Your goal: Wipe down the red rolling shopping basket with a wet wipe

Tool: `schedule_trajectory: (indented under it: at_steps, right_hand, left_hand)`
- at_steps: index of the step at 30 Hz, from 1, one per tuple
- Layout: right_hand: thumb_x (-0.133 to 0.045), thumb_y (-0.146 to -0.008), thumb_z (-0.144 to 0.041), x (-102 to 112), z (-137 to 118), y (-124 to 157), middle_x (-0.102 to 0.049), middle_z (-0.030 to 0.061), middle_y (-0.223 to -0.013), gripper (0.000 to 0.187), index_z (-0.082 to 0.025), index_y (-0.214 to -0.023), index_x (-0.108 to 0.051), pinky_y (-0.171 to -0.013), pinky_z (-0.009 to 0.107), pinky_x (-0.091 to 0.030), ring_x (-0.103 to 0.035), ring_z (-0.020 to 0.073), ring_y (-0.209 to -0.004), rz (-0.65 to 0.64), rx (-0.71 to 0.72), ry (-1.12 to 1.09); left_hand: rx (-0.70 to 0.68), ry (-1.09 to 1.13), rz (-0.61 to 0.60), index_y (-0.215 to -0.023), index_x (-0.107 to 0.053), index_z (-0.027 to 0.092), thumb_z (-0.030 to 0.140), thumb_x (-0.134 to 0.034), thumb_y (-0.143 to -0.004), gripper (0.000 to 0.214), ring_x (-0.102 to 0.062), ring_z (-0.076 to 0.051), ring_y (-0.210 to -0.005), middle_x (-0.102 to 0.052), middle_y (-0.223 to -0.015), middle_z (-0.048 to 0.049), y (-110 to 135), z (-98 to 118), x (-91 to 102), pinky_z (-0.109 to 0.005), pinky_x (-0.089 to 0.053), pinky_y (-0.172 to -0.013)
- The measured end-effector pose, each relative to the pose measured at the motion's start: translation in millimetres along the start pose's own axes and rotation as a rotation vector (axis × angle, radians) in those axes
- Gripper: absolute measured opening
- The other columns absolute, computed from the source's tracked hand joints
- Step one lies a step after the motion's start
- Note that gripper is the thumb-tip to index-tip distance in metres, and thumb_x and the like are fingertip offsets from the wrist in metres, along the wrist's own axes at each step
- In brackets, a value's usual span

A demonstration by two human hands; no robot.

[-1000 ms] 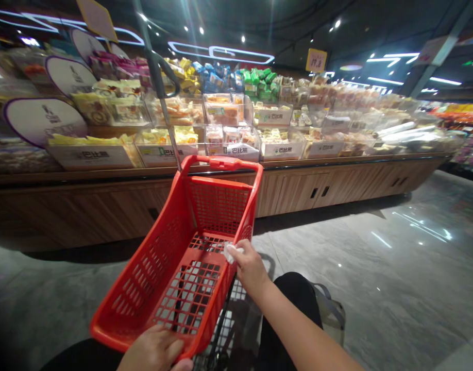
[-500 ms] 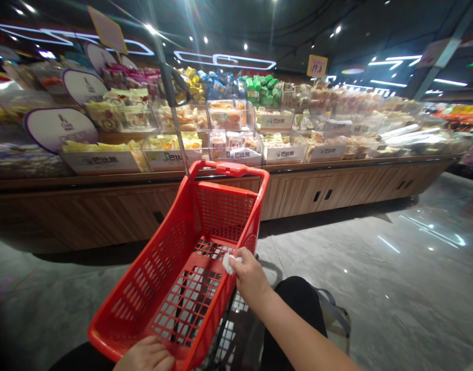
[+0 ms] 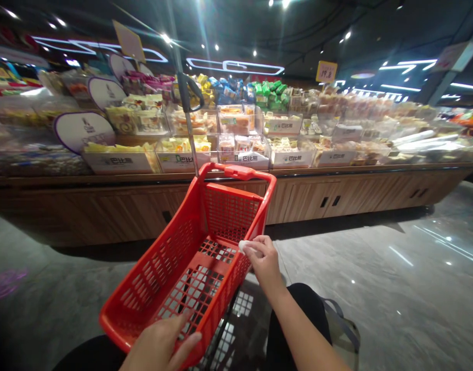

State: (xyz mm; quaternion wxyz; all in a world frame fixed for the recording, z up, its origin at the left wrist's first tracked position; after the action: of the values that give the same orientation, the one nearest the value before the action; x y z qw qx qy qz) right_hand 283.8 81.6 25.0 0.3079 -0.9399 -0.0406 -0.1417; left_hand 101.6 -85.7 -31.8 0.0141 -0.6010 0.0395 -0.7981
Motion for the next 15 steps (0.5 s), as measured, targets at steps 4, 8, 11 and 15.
schedule_trajectory:
  at_steps: [4,8,11,15]
  right_hand:
    - [-0.061,-0.081,-0.019,1,-11,-2,-0.052,0.0024,-0.087,0.011,-0.021,-0.090,-0.066,-0.073,0.031,-0.049,-0.054,0.0174,-0.081,0.127,0.097,0.057]
    - [-0.053,-0.085,-0.013,-19,-10,-4,-0.051,0.0045,-0.092,0.029,-0.023,-0.109,-0.064,-0.080,0.032,-0.051,-0.056,0.0175,-0.086,0.002,0.222,0.120]
    - [-0.048,-0.087,-0.011,-31,-9,9,-0.052,0.0070,-0.100,0.033,-0.024,-0.112,-0.064,-0.085,0.033,-0.051,-0.056,0.0192,-0.095,-0.113,0.268,0.132]
    - [-0.045,-0.088,-0.010,-40,-20,42,-0.055,0.0091,-0.103,0.037,-0.024,-0.119,-0.061,-0.081,0.035,-0.053,-0.057,0.0201,-0.094,-0.243,0.315,0.146]
  left_hand:
    - [0.203,-0.126,-0.058,-0.127,-0.047,0.010,0.032,-0.041,-0.091,0.043,-0.069,-0.024,-0.077,-0.071,-0.085,-0.0135,-30,22,-13.3,-0.031,-0.051,-0.066]
    - [0.228,-0.086,-0.108,-0.122,-0.051,0.011,0.019,-0.036,-0.091,0.035,-0.070,-0.022,-0.069,-0.071,-0.075,-0.0108,-42,38,-22.2,-0.026,-0.049,-0.057]
    - [0.185,-0.051,-0.117,-0.110,-0.057,0.016,0.015,-0.034,-0.090,0.030,-0.070,-0.020,-0.069,-0.071,-0.072,-0.0078,-43,40,-25.7,-0.023,-0.048,-0.055]
    - [0.151,-0.039,-0.104,-0.107,-0.058,0.015,0.013,-0.034,-0.090,0.030,-0.070,-0.019,-0.071,-0.072,-0.074,-0.0089,-41,36,-28.4,-0.022,-0.048,-0.058]
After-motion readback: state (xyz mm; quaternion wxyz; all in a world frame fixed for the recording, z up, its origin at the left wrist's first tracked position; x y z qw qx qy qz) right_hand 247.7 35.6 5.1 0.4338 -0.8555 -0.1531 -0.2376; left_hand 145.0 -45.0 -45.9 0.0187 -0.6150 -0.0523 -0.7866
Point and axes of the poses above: each hand's wrist, its own y-axis away from the middle knuckle, its own x-axis out of the back of the hand, z = x × y, the point moved 9 cm from there along -y, towards the middle knuckle
